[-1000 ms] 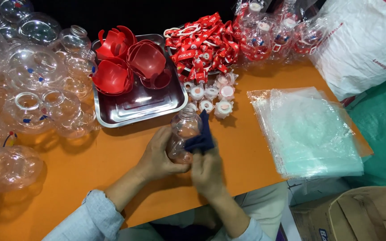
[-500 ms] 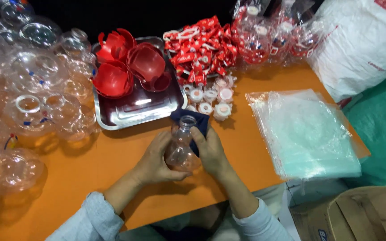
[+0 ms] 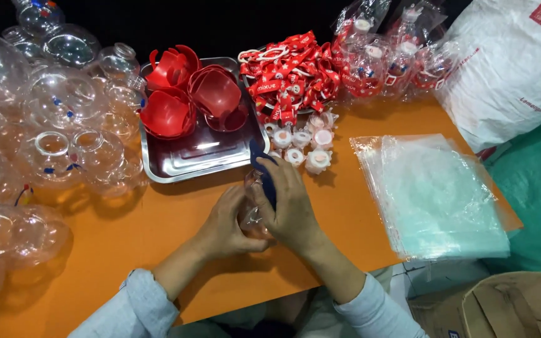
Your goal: The person is assembling plastic containers by attaching small components and cleaning them with a cloth at a workspace.
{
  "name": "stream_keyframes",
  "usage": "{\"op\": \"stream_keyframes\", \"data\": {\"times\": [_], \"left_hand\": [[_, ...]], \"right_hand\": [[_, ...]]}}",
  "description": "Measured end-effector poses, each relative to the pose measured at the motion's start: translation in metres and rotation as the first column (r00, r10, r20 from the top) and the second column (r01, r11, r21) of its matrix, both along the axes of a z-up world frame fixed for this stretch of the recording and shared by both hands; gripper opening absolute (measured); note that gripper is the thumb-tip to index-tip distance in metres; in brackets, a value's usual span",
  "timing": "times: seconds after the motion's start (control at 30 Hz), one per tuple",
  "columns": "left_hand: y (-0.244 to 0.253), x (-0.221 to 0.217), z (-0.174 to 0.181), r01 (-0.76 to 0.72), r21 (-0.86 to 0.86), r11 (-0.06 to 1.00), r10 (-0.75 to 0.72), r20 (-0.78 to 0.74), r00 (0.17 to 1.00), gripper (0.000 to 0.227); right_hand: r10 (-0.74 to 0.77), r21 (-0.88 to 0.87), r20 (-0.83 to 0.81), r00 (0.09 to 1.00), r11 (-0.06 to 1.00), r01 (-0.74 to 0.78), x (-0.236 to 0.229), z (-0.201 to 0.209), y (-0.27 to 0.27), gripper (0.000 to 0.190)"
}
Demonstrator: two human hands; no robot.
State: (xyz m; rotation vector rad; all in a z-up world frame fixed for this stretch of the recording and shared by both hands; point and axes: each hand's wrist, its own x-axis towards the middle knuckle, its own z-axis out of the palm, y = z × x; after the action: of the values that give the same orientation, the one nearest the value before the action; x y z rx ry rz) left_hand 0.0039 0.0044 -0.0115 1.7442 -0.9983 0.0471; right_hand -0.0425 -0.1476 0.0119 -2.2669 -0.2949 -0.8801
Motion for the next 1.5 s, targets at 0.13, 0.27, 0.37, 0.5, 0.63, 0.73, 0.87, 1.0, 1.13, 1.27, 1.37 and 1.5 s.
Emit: {"op": "stream_keyframes", "data": {"times": [0.13,0.27,0.37,0.5,0.63,0.73,0.87,1.0,1.13,1.27,1.37,1.5], "left_hand": [[0.0,0.009,-0.021,0.023,-0.014,1.0,-0.023,0.024,0.999,0.073],[0.0,0.013,-0.026,0.031,-0.041,0.999,-0.031,0.022,0.999,0.086],[0.0,0.017,-0.034,0.018,-0.045,0.999,-0.016,0.038,0.999,0.091],[0.005,0.009,-0.022,-0.042,0.039,0.998,0.042,0.007,0.999,0.083],[0.002,0.011,-0.027,-0.075,0.002,0.997,0.075,-0.007,0.997,0.088],[0.002,0.006,-0.009,0.028,-0.023,0.999,-0.027,0.035,0.999,0.079],[-0.001,0.004,-0.01,0.025,-0.023,0.999,-0.025,0.01,1.0,0.073],[-0.003,0.004,-0.006,-0.008,-0.029,1.0,0.01,0.065,0.998,0.068],[-0.005,0.0,-0.013,-0.031,-0.04,0.999,0.035,0.123,0.992,0.073],[-0.009,0.006,-0.032,-0.109,-0.067,0.992,0.121,0.207,0.971,0.058],[-0.011,0.011,-0.044,-0.116,-0.093,0.989,0.134,0.225,0.965,0.053],[-0.007,0.002,-0.015,0.006,-0.131,0.991,0.021,0.2,0.979,0.056]], "right_hand": [[0.006,-0.182,0.076,0.997,0.983,0.008,-0.005,-0.01,0.003,0.055],[0.056,-0.237,0.075,0.996,0.971,-0.036,-0.026,-0.013,0.013,0.06],[0.085,-0.199,0.04,0.996,0.977,-0.076,-0.038,-0.031,0.002,0.063],[0.139,-0.013,-0.167,0.976,0.99,-0.143,-0.053,-0.063,-0.012,0.064],[0.162,0.12,-0.185,0.969,0.983,-0.141,-0.039,-0.05,-0.021,0.067],[0.221,0.289,-0.226,0.949,0.945,-0.151,-0.03,-0.03,-0.022,0.067],[0.202,0.419,-0.198,0.959,0.902,-0.103,-0.028,-0.034,-0.021,0.069],[0.076,0.404,-0.222,0.972,0.915,0.021,-0.034,-0.038,-0.012,0.067],[-0.005,0.349,-0.277,0.961,0.931,0.106,-0.042,-0.037,0.002,0.053],[-0.249,0.126,-0.253,0.935,0.95,0.287,-0.046,-0.032,0.022,0.057],[-0.263,0.117,-0.236,0.936,0.948,0.296,-0.044,-0.024,0.029,0.062],[-0.045,0.396,-0.32,0.946,0.901,0.177,-0.038,-0.049,-0.004,0.053]]}}
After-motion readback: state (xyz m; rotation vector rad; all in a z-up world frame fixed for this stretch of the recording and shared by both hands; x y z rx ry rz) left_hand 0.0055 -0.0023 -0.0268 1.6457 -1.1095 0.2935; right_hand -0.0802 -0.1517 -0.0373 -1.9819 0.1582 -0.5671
